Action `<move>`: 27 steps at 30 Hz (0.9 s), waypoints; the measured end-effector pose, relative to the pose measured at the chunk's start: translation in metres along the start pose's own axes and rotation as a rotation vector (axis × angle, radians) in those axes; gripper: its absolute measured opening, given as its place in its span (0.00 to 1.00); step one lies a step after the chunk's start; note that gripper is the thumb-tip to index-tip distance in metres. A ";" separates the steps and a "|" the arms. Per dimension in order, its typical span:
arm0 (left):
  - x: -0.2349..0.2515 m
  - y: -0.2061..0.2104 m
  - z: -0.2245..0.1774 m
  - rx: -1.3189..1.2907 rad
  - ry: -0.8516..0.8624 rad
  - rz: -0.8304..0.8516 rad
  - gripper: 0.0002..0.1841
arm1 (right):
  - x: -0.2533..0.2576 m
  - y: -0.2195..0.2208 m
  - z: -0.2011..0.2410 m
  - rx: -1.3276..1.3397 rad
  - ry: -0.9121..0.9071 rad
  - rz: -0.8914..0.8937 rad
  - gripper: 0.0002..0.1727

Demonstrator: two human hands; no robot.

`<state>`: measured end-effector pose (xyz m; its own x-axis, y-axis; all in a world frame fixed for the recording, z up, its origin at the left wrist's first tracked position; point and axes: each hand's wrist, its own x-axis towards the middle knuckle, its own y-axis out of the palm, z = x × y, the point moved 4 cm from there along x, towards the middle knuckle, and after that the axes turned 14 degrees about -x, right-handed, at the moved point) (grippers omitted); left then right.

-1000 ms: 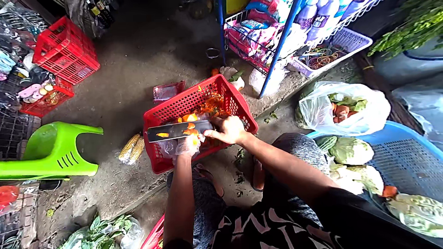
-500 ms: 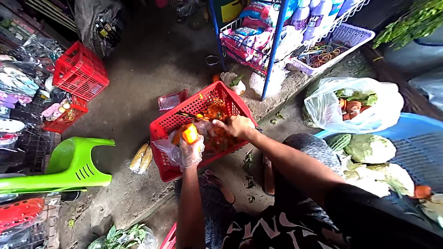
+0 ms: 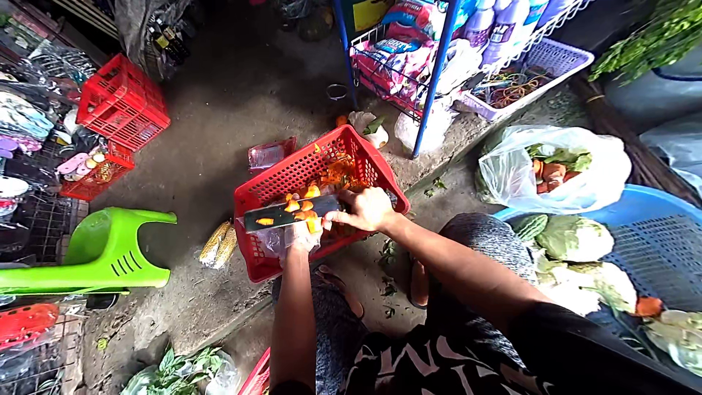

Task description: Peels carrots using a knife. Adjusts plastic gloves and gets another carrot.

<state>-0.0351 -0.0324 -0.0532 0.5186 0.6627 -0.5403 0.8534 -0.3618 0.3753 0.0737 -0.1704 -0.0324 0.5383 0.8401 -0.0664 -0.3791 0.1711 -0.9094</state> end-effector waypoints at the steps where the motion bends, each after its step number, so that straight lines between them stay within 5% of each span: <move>1: -0.001 -0.002 0.005 0.010 -0.036 -0.049 0.16 | 0.000 0.001 0.002 -0.028 -0.015 -0.012 0.53; 5: 0.005 0.002 0.010 -0.006 -0.099 -0.037 0.18 | 0.002 0.004 -0.001 -0.067 0.003 -0.061 0.50; 9: 0.004 0.009 0.002 0.013 -0.052 0.152 0.26 | 0.013 0.008 -0.014 0.004 0.101 0.118 0.51; 14: -0.007 0.008 -0.004 -0.065 -0.074 0.294 0.41 | 0.021 0.007 -0.039 0.172 0.366 0.175 0.49; 16: -0.001 0.006 -0.005 -0.131 -0.119 0.275 0.41 | 0.017 0.000 -0.027 0.153 0.307 0.145 0.48; 18: 0.001 0.003 -0.004 -0.171 -0.168 0.180 0.36 | 0.008 -0.002 -0.008 0.093 0.145 0.095 0.50; 20: -0.013 -0.002 -0.001 -0.152 -0.124 -0.052 0.19 | -0.001 -0.002 0.011 0.009 -0.013 0.024 0.53; 23: -0.025 -0.002 0.001 -0.189 -0.101 -0.082 0.14 | 0.000 0.007 0.017 -0.083 -0.080 -0.088 0.51; 27: -0.003 0.002 0.003 -0.213 -0.254 0.176 0.38 | 0.021 0.016 -0.026 0.030 0.319 0.062 0.52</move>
<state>-0.0349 -0.0371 -0.0533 0.6762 0.4090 -0.6128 0.7333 -0.2939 0.6131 0.0986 -0.1631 -0.0592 0.7208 0.6462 -0.2508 -0.4378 0.1439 -0.8875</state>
